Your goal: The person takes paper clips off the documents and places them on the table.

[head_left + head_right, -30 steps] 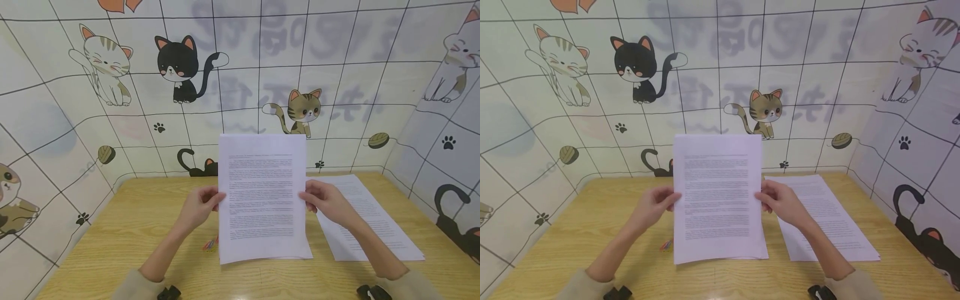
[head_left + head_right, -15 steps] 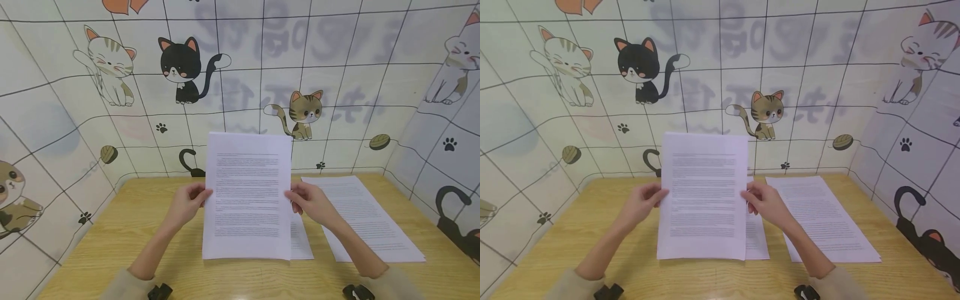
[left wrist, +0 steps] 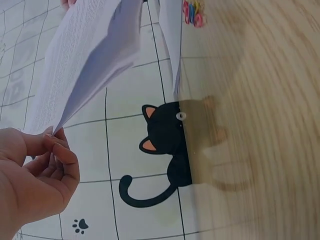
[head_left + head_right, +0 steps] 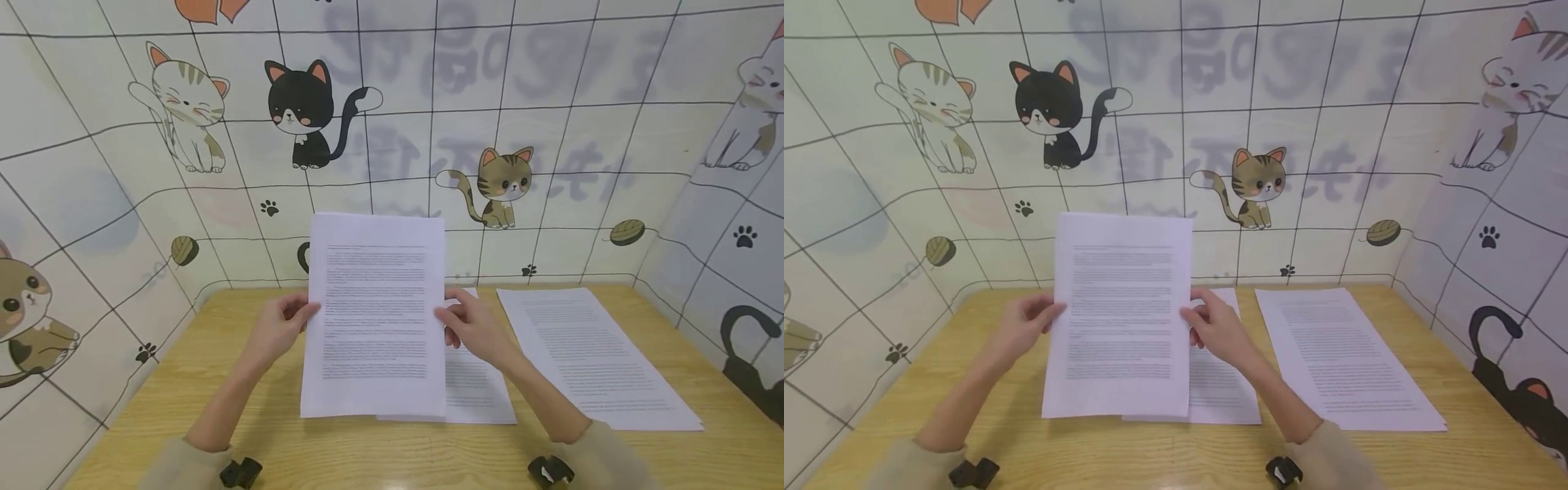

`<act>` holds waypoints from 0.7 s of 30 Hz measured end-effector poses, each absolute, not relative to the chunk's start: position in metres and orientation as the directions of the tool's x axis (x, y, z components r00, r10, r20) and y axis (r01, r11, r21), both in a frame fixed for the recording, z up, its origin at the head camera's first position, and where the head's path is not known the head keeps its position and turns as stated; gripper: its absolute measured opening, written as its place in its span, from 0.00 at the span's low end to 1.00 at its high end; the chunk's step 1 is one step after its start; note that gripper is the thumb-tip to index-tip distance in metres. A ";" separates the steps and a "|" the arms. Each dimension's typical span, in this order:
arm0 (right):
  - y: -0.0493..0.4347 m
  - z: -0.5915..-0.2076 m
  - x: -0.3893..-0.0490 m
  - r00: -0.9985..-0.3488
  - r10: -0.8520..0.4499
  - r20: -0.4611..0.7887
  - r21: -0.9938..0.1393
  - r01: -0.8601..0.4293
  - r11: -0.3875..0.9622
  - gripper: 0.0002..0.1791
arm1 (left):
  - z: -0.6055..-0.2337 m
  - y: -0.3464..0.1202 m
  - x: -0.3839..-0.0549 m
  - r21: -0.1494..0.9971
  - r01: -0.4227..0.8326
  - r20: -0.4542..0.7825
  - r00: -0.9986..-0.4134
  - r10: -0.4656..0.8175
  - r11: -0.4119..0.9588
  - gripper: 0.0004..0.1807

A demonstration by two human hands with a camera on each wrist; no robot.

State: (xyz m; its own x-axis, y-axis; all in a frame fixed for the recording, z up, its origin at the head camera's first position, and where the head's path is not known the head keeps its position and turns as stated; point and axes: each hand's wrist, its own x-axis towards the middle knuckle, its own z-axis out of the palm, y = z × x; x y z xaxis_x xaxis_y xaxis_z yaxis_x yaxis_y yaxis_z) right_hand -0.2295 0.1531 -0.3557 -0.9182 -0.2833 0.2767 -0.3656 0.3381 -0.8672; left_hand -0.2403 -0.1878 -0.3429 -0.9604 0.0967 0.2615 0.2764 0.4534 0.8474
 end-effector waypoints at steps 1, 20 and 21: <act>0.150 -0.356 -0.230 -0.922 -0.281 0.265 -0.878 -0.351 0.326 0.12 | -0.343 -0.190 -0.241 0.846 0.275 0.262 -0.961 0.093 0.457 0.10; 0.085 -0.369 -0.251 -0.953 -0.202 0.225 -0.907 -0.281 0.315 0.06 | -0.351 -0.243 -0.256 0.810 0.168 0.212 -0.977 -0.014 0.562 0.17; 0.081 -0.370 -0.252 -0.958 -0.197 0.210 -0.915 -0.264 0.306 0.06 | -0.352 -0.246 -0.257 0.809 0.163 0.208 -0.978 -0.015 0.565 0.17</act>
